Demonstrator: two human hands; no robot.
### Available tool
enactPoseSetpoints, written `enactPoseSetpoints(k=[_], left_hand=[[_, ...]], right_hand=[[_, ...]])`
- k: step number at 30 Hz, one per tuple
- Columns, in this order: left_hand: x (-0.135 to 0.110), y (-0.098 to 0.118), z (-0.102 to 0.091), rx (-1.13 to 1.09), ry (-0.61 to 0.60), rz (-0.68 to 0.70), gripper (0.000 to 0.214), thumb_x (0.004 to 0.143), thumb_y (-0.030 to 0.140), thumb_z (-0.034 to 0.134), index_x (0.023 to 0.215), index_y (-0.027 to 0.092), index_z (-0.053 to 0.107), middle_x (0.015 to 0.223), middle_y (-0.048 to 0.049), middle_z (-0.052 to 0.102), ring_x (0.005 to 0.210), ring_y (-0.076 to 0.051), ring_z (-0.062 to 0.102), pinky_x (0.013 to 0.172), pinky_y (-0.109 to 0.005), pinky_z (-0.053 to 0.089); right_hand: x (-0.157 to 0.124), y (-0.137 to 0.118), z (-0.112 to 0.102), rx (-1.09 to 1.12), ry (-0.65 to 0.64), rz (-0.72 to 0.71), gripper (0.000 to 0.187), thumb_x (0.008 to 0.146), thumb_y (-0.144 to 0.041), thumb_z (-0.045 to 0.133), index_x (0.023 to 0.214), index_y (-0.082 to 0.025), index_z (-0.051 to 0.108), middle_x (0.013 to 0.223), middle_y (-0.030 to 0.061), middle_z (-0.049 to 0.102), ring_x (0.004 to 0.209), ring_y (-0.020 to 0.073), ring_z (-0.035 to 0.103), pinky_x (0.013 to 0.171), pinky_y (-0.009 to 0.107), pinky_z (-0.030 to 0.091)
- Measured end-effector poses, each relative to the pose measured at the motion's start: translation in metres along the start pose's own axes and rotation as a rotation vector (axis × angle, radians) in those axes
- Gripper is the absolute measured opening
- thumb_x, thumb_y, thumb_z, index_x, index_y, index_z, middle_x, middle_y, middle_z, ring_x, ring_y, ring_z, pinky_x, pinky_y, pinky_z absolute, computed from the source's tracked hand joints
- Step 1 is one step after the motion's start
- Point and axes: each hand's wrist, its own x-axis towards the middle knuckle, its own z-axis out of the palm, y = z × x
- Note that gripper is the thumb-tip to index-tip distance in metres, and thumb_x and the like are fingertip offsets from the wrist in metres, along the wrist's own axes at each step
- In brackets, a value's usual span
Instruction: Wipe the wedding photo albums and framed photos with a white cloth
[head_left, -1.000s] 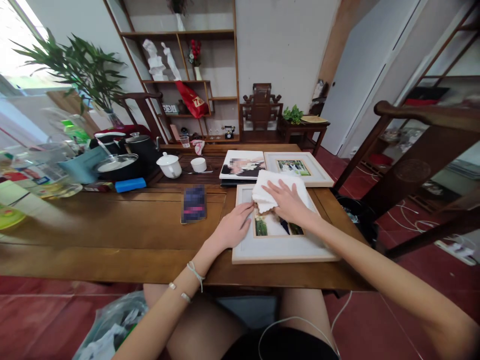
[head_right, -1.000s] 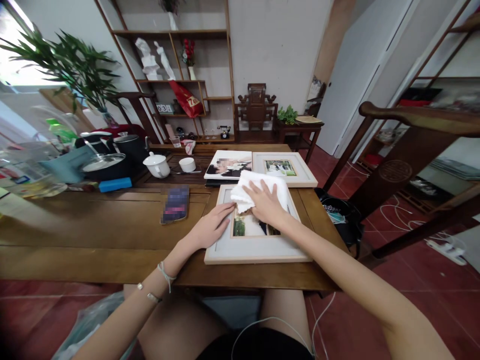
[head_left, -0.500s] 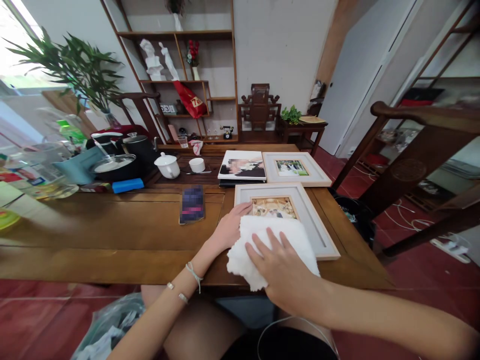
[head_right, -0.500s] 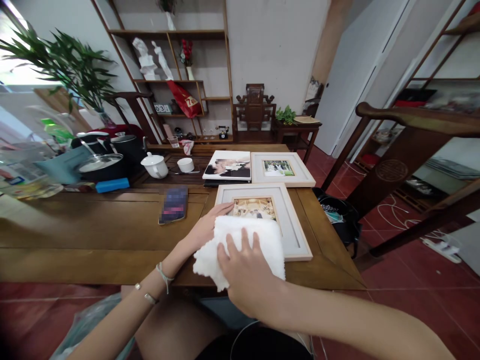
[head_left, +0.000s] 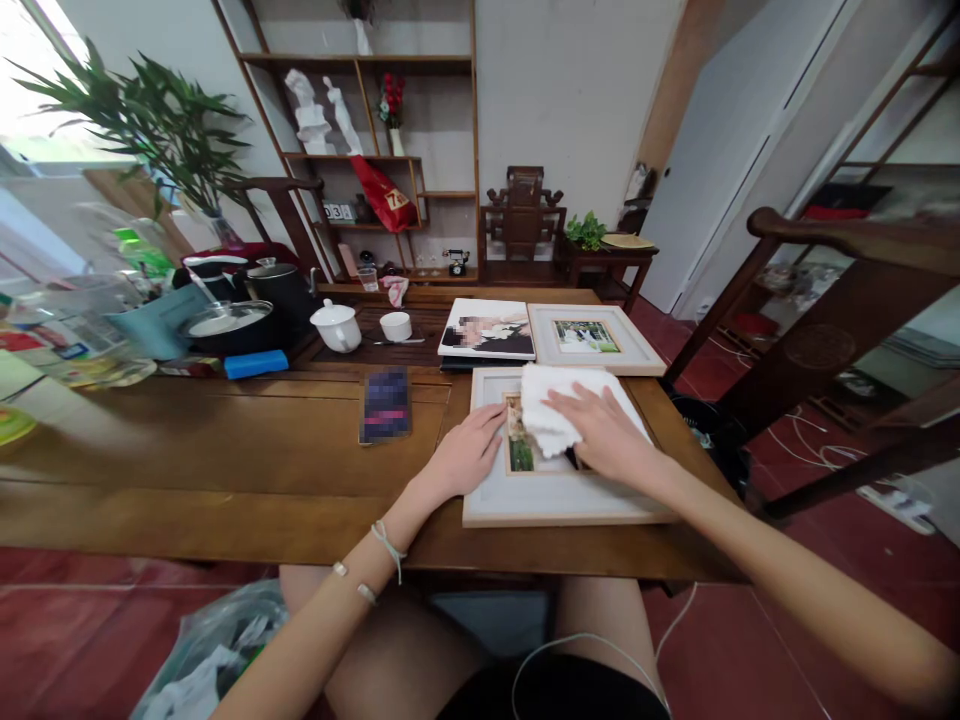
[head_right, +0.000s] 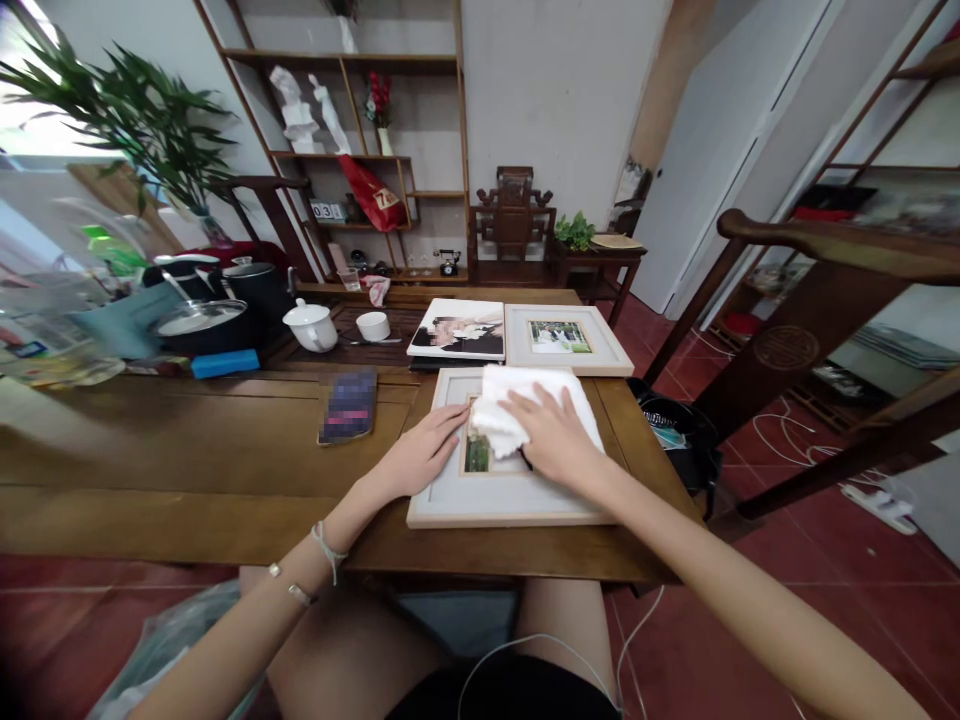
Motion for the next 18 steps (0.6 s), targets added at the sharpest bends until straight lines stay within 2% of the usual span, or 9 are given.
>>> enactPoseSetpoints(k=[3,5,7,9,12,14,18], left_hand=[[0.000,0.000,-0.001,0.006,0.000,0.005,0.043,0.097,0.023,0.035,0.136,0.012,0.047,0.146,-0.0132,0.044,0.136,-0.024,0.040,0.115,-0.042,0.034],[0.000,0.000,-0.001,0.012,0.002,0.011,0.042,0.097,0.023,0.034,0.135,0.011,0.047,0.145,-0.0138,0.045,0.136,-0.025,0.040,0.114,-0.042,0.034],[0.000,0.000,-0.002,0.021,0.000,0.007,0.042,0.096,0.022,0.035,0.135,0.009,0.047,0.143,-0.0156,0.047,0.134,-0.026,0.042,0.113,-0.043,0.036],[-0.001,0.001,-0.002,0.038,-0.004,-0.005,0.041,0.096,0.022,0.036,0.132,0.009,0.049,0.138,-0.0170,0.051,0.130,-0.027,0.046,0.110,-0.045,0.039],[-0.001,0.002,-0.003,0.068,-0.019,-0.022,0.035,0.096,0.023,0.036,0.122,0.011,0.055,0.123,-0.0162,0.059,0.119,-0.028,0.054,0.103,-0.046,0.045],[-0.001,0.003,-0.004,0.071,-0.021,-0.018,0.033,0.096,0.023,0.035,0.118,0.013,0.057,0.120,-0.0148,0.061,0.118,-0.027,0.054,0.102,-0.045,0.046],[-0.001,0.002,-0.003,0.026,-0.001,-0.008,0.039,0.097,0.023,0.035,0.131,0.013,0.050,0.141,-0.0137,0.049,0.132,-0.026,0.044,0.110,-0.043,0.039]], right_hand=[[0.031,0.012,-0.007,0.092,0.243,0.007,0.078,0.068,-0.002,0.041,0.144,-0.016,0.040,0.147,0.0083,0.046,0.140,0.0328,0.031,0.113,0.060,0.021],[0.052,0.008,-0.010,0.139,0.311,-0.082,0.080,0.066,-0.001,0.041,0.144,-0.016,0.040,0.147,0.0079,0.046,0.141,0.0314,0.029,0.114,0.058,0.020],[0.069,-0.001,-0.007,0.157,0.254,-0.193,0.081,0.065,-0.001,0.041,0.145,-0.016,0.038,0.150,0.0078,0.042,0.143,0.0311,0.025,0.114,0.059,0.017],[0.082,-0.011,0.001,0.150,0.129,-0.283,0.079,0.067,0.000,0.040,0.144,-0.014,0.039,0.150,0.0089,0.041,0.145,0.0309,0.019,0.114,0.061,0.013],[0.091,-0.015,0.013,0.134,-0.023,-0.354,0.076,0.068,0.001,0.040,0.142,-0.012,0.042,0.149,0.0095,0.043,0.146,0.0281,0.016,0.115,0.058,0.013],[0.089,-0.009,0.015,0.106,-0.054,-0.346,0.074,0.068,0.000,0.041,0.140,-0.011,0.045,0.147,0.0103,0.045,0.146,0.0264,0.018,0.116,0.055,0.013],[0.075,0.014,0.004,0.015,-0.069,-0.258,0.071,0.068,0.000,0.041,0.137,-0.010,0.048,0.144,0.0127,0.048,0.145,0.0250,0.021,0.117,0.053,0.009]])
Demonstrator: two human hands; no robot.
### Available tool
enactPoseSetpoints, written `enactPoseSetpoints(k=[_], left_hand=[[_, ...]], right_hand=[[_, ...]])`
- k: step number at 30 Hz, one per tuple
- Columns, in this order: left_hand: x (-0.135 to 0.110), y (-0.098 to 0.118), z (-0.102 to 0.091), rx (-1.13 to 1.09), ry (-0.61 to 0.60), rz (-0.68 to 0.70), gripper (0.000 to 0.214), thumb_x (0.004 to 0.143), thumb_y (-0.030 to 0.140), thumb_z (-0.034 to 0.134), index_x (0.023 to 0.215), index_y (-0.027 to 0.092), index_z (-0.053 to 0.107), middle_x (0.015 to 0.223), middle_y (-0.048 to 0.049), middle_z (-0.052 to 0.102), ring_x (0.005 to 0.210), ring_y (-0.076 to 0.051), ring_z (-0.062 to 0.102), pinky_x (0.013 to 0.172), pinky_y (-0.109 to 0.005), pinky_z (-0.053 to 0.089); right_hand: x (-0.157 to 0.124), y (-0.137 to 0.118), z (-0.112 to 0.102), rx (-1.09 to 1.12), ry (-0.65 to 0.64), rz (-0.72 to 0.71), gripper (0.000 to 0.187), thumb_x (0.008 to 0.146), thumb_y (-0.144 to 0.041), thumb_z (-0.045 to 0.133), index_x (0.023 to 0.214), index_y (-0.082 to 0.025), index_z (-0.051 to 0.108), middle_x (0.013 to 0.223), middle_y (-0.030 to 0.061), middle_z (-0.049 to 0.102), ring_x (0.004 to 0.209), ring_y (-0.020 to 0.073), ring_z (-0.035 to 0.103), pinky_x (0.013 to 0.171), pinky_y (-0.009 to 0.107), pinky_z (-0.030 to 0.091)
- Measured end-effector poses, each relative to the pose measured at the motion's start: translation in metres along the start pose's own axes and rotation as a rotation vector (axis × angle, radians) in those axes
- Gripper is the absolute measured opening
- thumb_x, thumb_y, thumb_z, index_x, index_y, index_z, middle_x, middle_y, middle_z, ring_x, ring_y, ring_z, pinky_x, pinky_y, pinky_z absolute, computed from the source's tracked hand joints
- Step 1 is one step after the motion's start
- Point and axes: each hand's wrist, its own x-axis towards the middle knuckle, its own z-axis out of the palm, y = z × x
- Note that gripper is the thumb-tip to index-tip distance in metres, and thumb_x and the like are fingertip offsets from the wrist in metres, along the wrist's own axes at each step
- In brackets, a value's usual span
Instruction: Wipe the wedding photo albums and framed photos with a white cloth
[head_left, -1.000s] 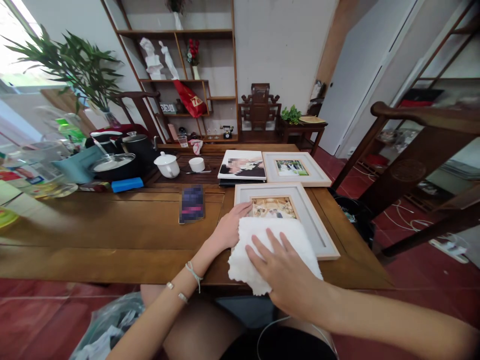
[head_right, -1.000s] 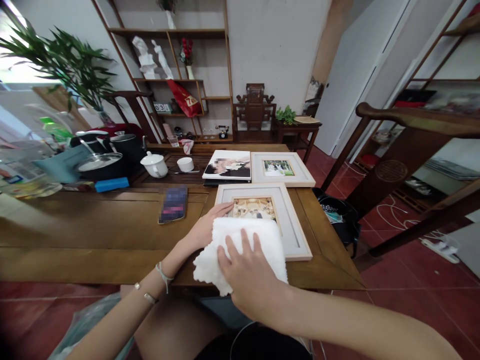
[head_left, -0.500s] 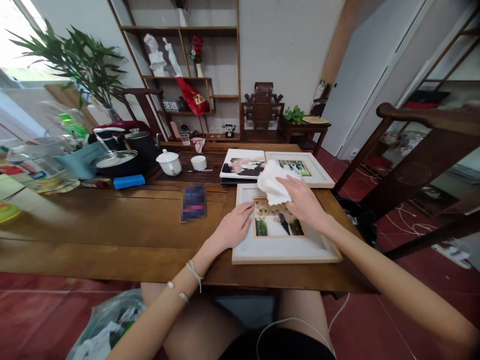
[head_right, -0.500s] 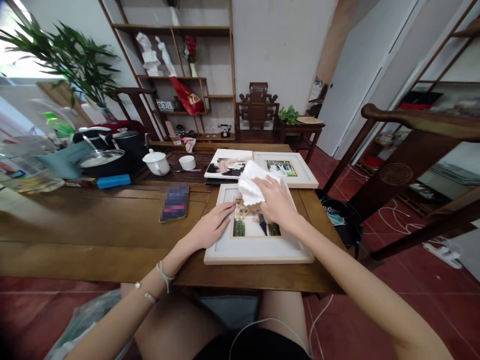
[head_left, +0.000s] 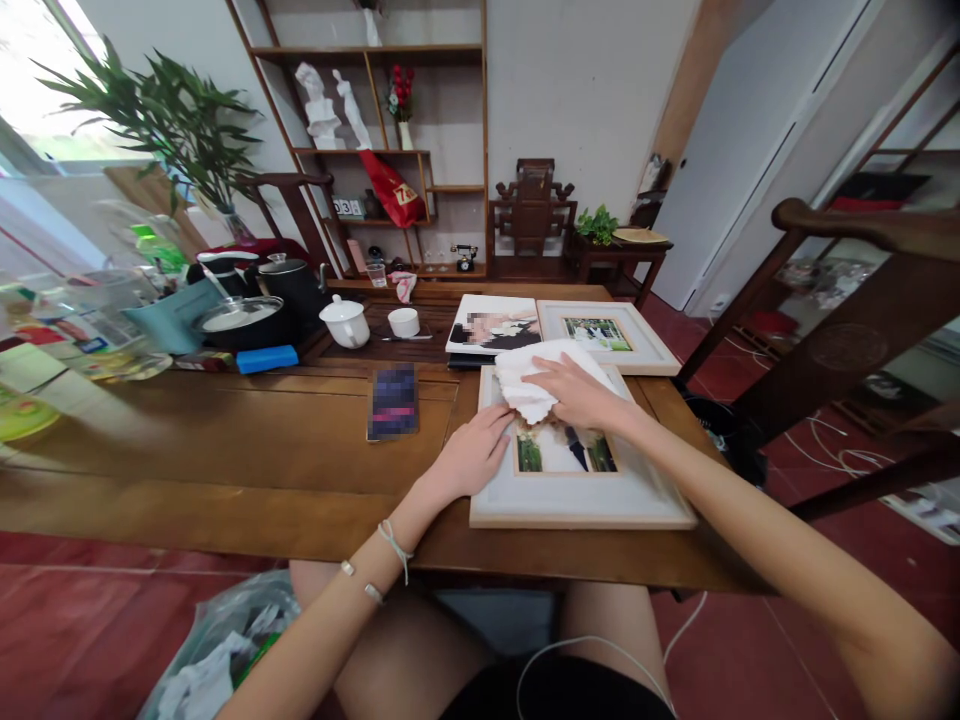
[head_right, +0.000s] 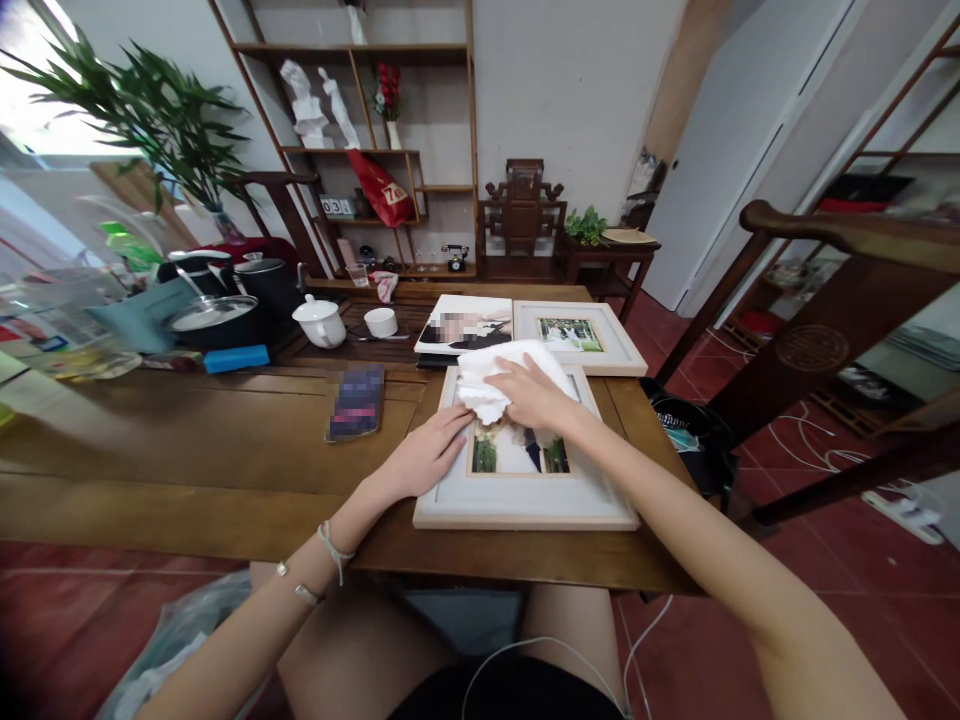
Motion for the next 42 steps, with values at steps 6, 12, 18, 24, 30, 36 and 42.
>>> enactPoseSetpoints(k=[6,12,18,24,30,36,42], left_hand=[[0.001,0.000,0.002,-0.058,-0.010,-0.031,0.044,0.096,0.023,0.037,0.137,0.012,0.045,0.146,-0.0134,0.044,0.136,-0.025,0.040,0.112,-0.045,0.037],[0.000,0.001,0.003,-0.120,0.041,-0.040,0.039,0.092,0.015,0.037,0.126,0.013,0.055,0.139,-0.0140,0.051,0.130,-0.024,0.047,0.110,-0.041,0.039],[0.001,-0.006,0.002,-0.191,-0.001,-0.040,0.047,0.084,0.025,0.055,0.130,0.016,0.053,0.144,-0.0131,0.047,0.133,-0.026,0.044,0.110,-0.041,0.039],[0.001,-0.006,0.002,-0.200,0.005,-0.004,0.051,0.086,0.022,0.050,0.137,0.016,0.049,0.145,-0.0126,0.046,0.136,-0.025,0.041,0.114,-0.040,0.034],[-0.001,-0.008,0.008,-0.105,0.005,0.057,0.047,0.088,0.014,0.041,0.134,0.011,0.051,0.147,-0.0161,0.042,0.136,-0.026,0.039,0.114,-0.044,0.035],[0.000,-0.004,0.006,-0.066,0.015,0.032,0.046,0.093,0.014,0.034,0.138,0.013,0.046,0.145,-0.0142,0.044,0.136,-0.025,0.039,0.112,-0.046,0.038],[0.000,-0.003,0.004,-0.059,0.001,0.022,0.047,0.094,0.017,0.031,0.139,0.013,0.044,0.146,-0.0139,0.044,0.137,-0.024,0.039,0.112,-0.045,0.037]], right_hand=[[-0.030,-0.002,-0.003,-0.044,-0.026,0.204,0.070,0.074,-0.005,0.042,0.143,-0.009,0.039,0.148,0.0136,0.043,0.145,0.0322,0.019,0.112,0.059,0.019],[-0.039,-0.076,-0.008,-0.109,-0.015,0.284,0.041,0.084,-0.021,0.045,0.118,-0.008,0.061,0.116,0.0193,0.067,0.116,0.0385,0.054,0.090,0.053,0.046],[-0.065,-0.153,-0.001,-0.182,-0.049,0.213,0.042,0.080,-0.017,0.052,0.117,-0.002,0.062,0.113,0.0239,0.066,0.103,0.0383,0.061,0.079,0.046,0.053],[-0.088,-0.164,0.019,-0.208,0.030,0.058,0.063,0.079,-0.026,0.059,0.135,0.001,0.048,0.138,0.0289,0.049,0.129,0.0463,0.041,0.101,0.062,0.038],[-0.100,-0.106,0.011,-0.021,-0.069,0.016,0.081,0.065,-0.007,0.058,0.143,-0.021,0.042,0.152,0.0137,0.037,0.142,0.0345,0.027,0.111,0.060,0.025],[-0.094,-0.022,0.017,-0.108,0.045,0.103,0.074,0.070,-0.002,0.053,0.141,-0.020,0.045,0.151,0.0125,0.040,0.140,0.0300,0.032,0.112,0.051,0.029],[-0.054,0.008,0.002,-0.163,0.297,0.269,0.069,0.070,-0.003,0.054,0.138,-0.010,0.047,0.141,0.0162,0.051,0.132,0.0301,0.044,0.107,0.044,0.037]])
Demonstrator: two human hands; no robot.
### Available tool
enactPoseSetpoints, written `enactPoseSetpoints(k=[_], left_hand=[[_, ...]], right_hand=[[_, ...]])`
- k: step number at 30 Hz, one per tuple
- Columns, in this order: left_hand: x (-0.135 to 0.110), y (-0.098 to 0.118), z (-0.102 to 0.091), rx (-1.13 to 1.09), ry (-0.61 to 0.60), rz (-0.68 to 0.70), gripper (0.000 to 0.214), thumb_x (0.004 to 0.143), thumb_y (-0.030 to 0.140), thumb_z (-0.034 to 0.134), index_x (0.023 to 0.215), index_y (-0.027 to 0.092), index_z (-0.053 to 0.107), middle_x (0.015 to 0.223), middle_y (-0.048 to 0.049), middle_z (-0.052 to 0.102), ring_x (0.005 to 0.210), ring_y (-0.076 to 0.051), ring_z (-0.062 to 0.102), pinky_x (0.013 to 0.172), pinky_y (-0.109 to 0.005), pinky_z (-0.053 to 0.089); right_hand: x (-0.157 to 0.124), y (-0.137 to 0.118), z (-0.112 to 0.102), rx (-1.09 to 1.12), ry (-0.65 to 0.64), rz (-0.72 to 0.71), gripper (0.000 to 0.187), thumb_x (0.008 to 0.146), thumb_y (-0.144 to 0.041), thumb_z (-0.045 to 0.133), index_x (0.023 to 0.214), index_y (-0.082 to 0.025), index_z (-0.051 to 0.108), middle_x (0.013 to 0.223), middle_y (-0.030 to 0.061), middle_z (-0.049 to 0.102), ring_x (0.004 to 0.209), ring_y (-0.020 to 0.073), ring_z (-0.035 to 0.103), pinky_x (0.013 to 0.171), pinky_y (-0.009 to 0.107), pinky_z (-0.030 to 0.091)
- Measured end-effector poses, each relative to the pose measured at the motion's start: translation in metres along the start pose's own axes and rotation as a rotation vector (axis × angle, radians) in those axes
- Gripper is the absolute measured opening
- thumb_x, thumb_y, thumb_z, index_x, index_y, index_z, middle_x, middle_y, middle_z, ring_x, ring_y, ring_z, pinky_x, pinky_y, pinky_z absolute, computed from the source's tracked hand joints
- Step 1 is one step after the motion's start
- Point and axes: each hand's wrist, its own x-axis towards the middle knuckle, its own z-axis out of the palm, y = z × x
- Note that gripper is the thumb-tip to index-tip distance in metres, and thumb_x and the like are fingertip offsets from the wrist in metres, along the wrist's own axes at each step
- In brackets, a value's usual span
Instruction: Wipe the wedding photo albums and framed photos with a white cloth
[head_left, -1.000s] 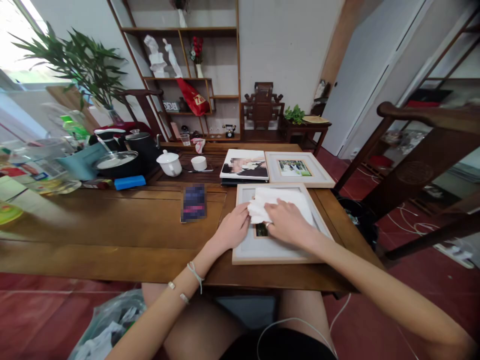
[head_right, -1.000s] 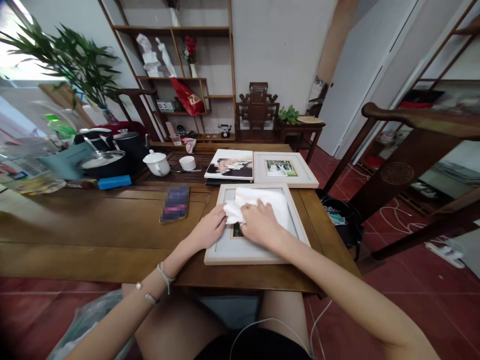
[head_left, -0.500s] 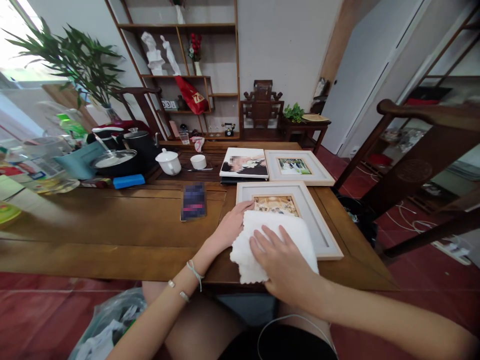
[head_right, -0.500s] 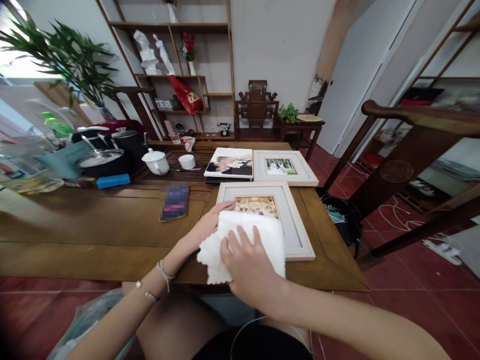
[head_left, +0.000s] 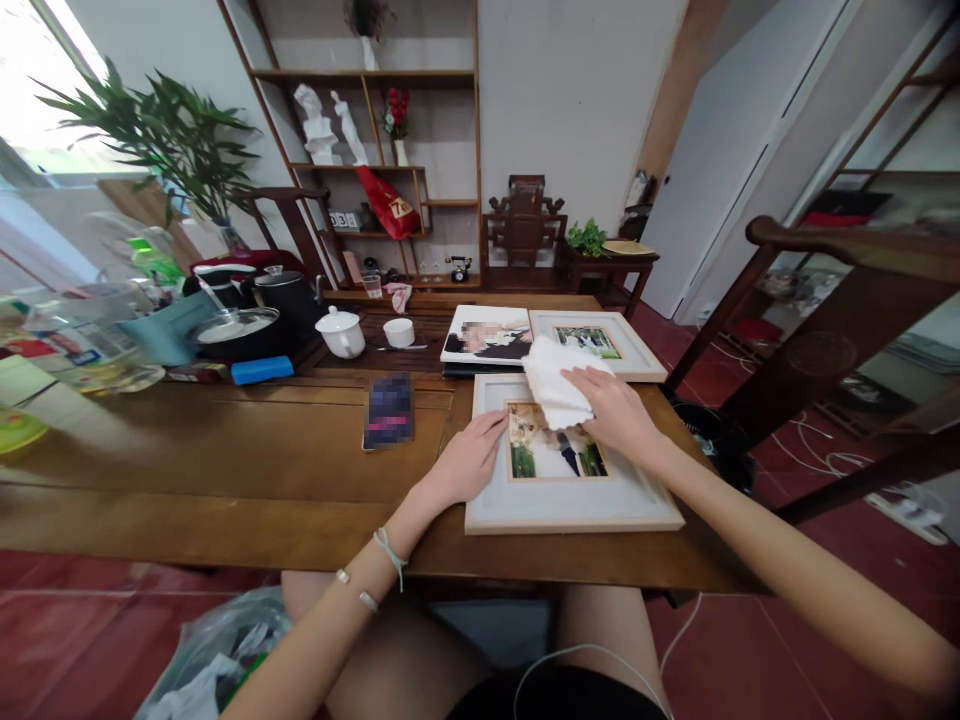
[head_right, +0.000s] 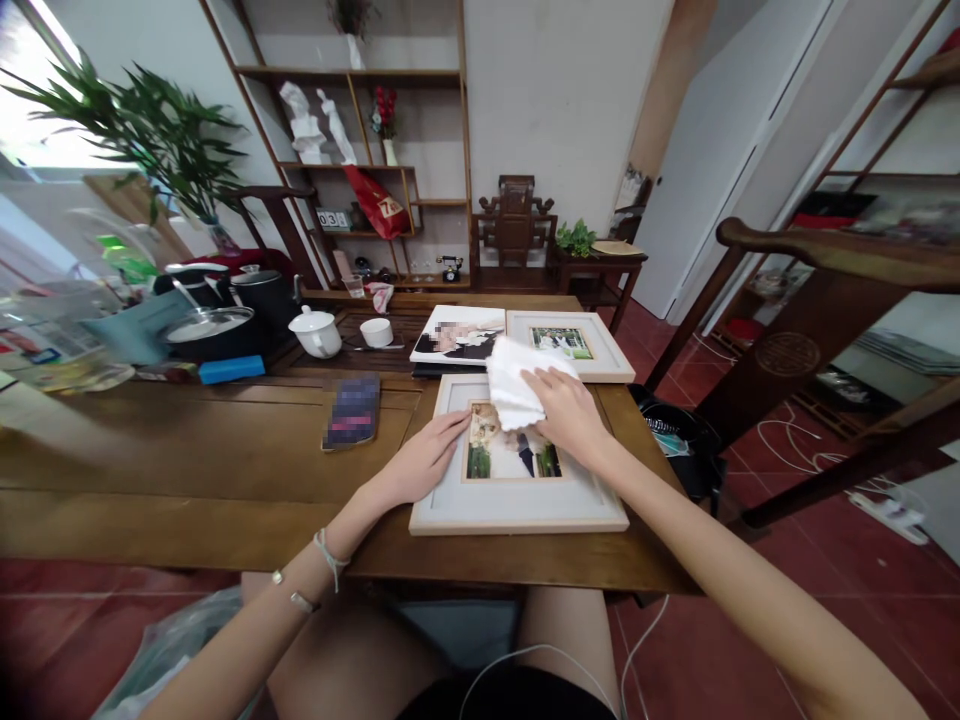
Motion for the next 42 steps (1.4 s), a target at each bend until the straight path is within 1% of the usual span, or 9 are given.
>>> enactPoseSetpoints(k=[3,7,12,16,20,26,30,35,42], left_hand=[[0.000,0.000,0.000,-0.003,-0.004,0.008,0.046,0.095,0.017,0.029,0.139,0.010,0.043,0.146,-0.0158,0.043,0.137,-0.024,0.038,0.112,-0.046,0.037],[0.000,0.000,0.000,-0.012,0.012,-0.001,0.045,0.095,0.019,0.030,0.137,0.009,0.046,0.145,-0.0171,0.045,0.137,-0.025,0.039,0.112,-0.047,0.036],[0.000,-0.001,0.001,-0.008,0.016,-0.007,0.046,0.094,0.018,0.031,0.138,0.011,0.044,0.145,-0.0146,0.045,0.136,-0.024,0.040,0.112,-0.045,0.037],[0.000,-0.001,0.001,-0.012,0.029,-0.001,0.046,0.094,0.018,0.032,0.139,0.014,0.043,0.146,-0.0133,0.045,0.136,-0.023,0.040,0.112,-0.045,0.037],[0.000,0.000,0.001,-0.010,0.023,-0.004,0.045,0.095,0.018,0.032,0.138,0.014,0.045,0.145,-0.0130,0.046,0.135,-0.023,0.041,0.113,-0.044,0.036],[-0.001,0.000,0.002,-0.003,0.027,-0.008,0.044,0.096,0.020,0.032,0.137,0.011,0.045,0.144,-0.0149,0.046,0.135,-0.024,0.041,0.113,-0.045,0.037],[-0.002,-0.001,0.003,-0.006,0.048,0.012,0.044,0.096,0.020,0.033,0.137,0.013,0.045,0.144,-0.0136,0.047,0.135,-0.024,0.042,0.113,-0.045,0.037],[-0.001,0.000,0.002,0.003,0.041,0.022,0.043,0.096,0.020,0.033,0.136,0.013,0.047,0.144,-0.0141,0.046,0.135,-0.024,0.042,0.113,-0.046,0.037],[0.000,0.001,-0.002,0.002,-0.008,-0.012,0.045,0.097,0.022,0.030,0.138,0.010,0.045,0.146,-0.0144,0.044,0.137,-0.024,0.039,0.114,-0.045,0.035]], right_hand=[[0.017,-0.008,-0.004,-0.045,0.093,-0.016,0.071,0.069,-0.003,0.056,0.140,-0.008,0.044,0.150,0.0176,0.040,0.139,0.0333,0.032,0.112,0.046,0.029],[0.024,-0.017,0.006,-0.102,0.040,-0.170,0.072,0.070,-0.001,0.057,0.140,-0.011,0.043,0.152,0.0156,0.037,0.144,0.0345,0.021,0.116,0.053,0.016],[0.021,-0.016,0.024,-0.053,-0.100,-0.164,0.071,0.068,0.002,0.055,0.138,-0.008,0.045,0.148,0.0189,0.042,0.142,0.0329,0.027,0.115,0.051,0.021],[0.014,-0.015,0.023,0.021,-0.148,-0.174,0.060,0.066,0.001,0.056,0.125,-0.006,0.054,0.151,0.0230,0.034,0.145,0.0325,0.018,0.116,0.053,0.017],[-0.002,-0.024,0.009,0.052,-0.232,-0.177,0.057,0.067,-0.001,0.052,0.123,-0.004,0.054,0.149,0.0229,0.038,0.144,0.0344,0.022,0.115,0.052,0.020],[-0.053,-0.067,-0.036,0.112,-0.417,-0.100,0.055,0.067,-0.005,0.048,0.121,-0.012,0.057,0.131,0.0188,0.059,0.132,0.0345,0.044,0.107,0.050,0.035],[-0.080,-0.087,-0.045,0.152,-0.394,-0.125,0.063,0.063,-0.007,0.052,0.124,-0.017,0.056,0.134,0.0158,0.057,0.134,0.0355,0.040,0.109,0.053,0.032],[-0.066,-0.066,-0.014,0.125,-0.342,-0.159,0.090,0.061,-0.003,0.053,0.147,-0.015,0.032,0.156,0.0173,0.027,0.144,0.0353,0.019,0.114,0.058,0.020],[-0.006,-0.007,0.019,-0.070,-0.146,-0.009,0.083,0.067,0.003,0.046,0.148,-0.011,0.031,0.156,0.0157,0.029,0.144,0.0371,0.018,0.113,0.060,0.017]])
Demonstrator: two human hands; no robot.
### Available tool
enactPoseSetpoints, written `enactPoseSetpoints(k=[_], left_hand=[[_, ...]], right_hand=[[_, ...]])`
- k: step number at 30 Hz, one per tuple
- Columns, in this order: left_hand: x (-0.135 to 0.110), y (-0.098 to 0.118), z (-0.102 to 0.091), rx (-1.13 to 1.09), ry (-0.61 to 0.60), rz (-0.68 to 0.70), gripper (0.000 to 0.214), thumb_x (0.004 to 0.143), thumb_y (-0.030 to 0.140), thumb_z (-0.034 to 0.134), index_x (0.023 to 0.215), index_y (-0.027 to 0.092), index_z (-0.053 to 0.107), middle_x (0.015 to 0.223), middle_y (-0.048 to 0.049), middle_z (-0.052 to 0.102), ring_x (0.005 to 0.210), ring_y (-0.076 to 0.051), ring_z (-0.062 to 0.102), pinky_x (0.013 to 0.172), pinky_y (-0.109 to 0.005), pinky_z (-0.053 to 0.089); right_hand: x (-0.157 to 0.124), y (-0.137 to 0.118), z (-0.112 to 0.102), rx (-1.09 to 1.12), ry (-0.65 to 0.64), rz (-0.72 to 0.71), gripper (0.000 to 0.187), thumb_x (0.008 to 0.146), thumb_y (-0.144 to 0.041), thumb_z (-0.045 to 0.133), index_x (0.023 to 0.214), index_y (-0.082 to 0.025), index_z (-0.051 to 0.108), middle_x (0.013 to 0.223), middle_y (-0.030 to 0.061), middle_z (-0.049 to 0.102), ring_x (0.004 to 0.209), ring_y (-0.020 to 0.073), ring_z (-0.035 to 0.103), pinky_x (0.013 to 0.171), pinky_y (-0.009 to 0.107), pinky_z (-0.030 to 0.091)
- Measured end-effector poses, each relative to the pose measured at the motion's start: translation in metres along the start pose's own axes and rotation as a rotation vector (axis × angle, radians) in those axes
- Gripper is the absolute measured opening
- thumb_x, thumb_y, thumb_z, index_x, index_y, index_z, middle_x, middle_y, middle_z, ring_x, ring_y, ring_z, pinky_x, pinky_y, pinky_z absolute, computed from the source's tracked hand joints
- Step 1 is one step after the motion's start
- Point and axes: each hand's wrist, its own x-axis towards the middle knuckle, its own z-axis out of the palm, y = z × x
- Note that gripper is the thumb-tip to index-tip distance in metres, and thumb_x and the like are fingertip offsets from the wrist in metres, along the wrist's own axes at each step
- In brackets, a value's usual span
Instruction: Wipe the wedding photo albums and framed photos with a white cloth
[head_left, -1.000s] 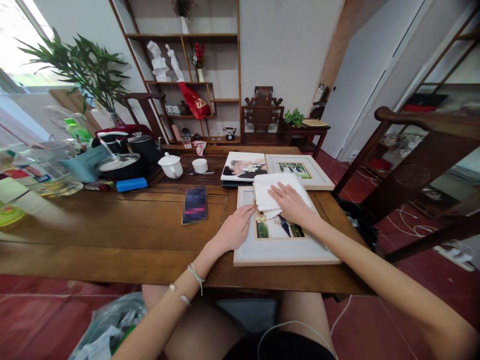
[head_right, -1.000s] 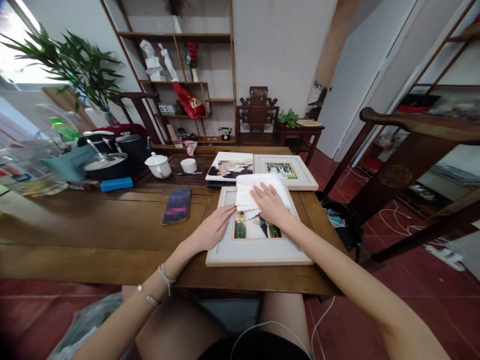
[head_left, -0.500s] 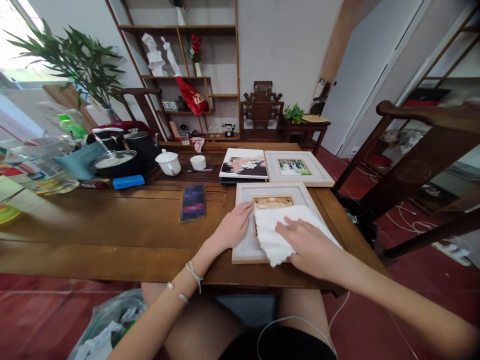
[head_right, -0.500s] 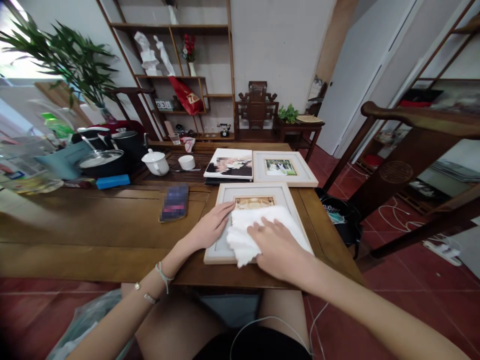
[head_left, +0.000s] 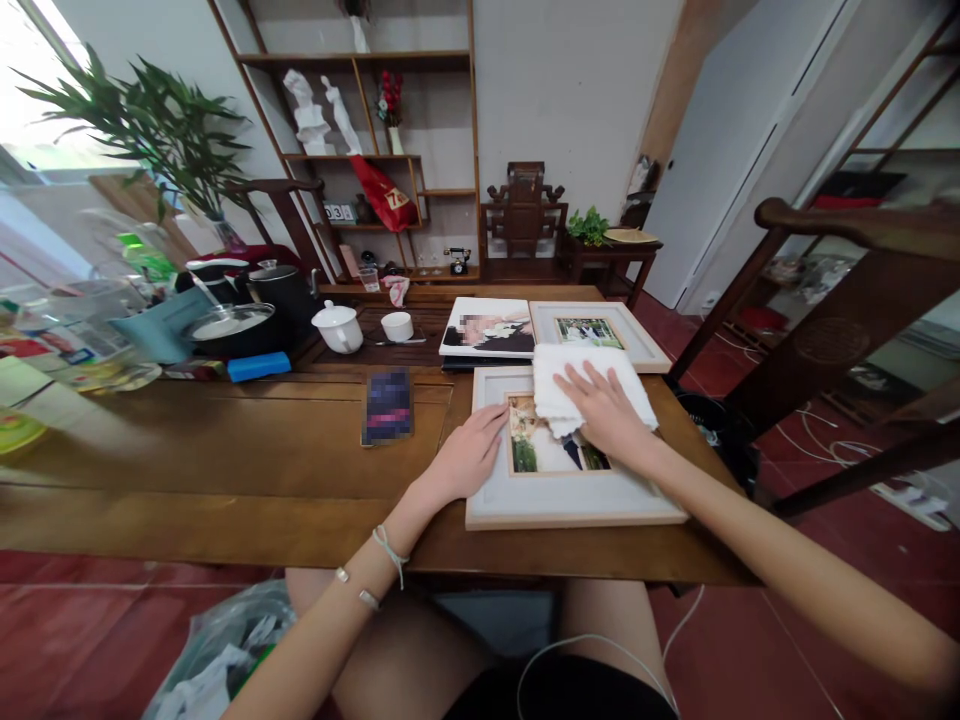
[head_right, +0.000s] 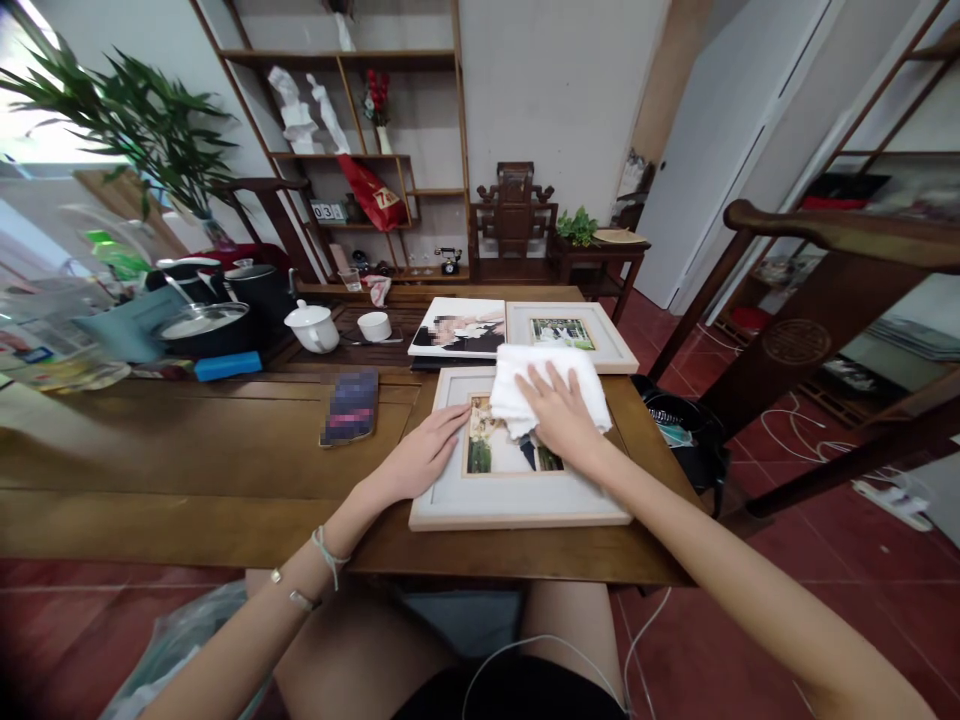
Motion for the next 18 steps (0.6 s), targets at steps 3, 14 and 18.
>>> enactPoseSetpoints(k=[3,14,18], left_hand=[[-0.001,0.000,0.000,-0.005,0.011,0.005,0.044,0.097,0.022,0.031,0.137,0.012,0.046,0.146,-0.0130,0.045,0.137,-0.023,0.039,0.114,-0.043,0.035],[0.001,-0.001,0.002,0.013,0.004,0.012,0.045,0.097,0.021,0.030,0.138,0.009,0.045,0.146,-0.0144,0.044,0.137,-0.024,0.039,0.116,-0.043,0.033],[0.000,-0.002,0.003,0.021,0.014,0.031,0.045,0.097,0.021,0.031,0.139,0.010,0.044,0.145,-0.0143,0.045,0.136,-0.023,0.040,0.116,-0.042,0.033]], right_hand=[[0.019,0.013,0.002,-0.018,0.039,0.075,0.076,0.072,-0.001,0.046,0.147,-0.009,0.032,0.154,0.0163,0.032,0.143,0.0386,0.021,0.112,0.062,0.019],[-0.024,-0.041,-0.032,-0.044,-0.198,-0.060,0.062,0.072,-0.004,0.046,0.134,-0.009,0.048,0.138,0.0209,0.051,0.121,0.0363,0.051,0.098,0.050,0.039],[-0.056,-0.062,-0.058,0.081,-0.265,-0.189,0.060,0.068,-0.005,0.047,0.127,-0.014,0.055,0.125,0.0157,0.062,0.105,0.0306,0.062,0.085,0.042,0.047]])
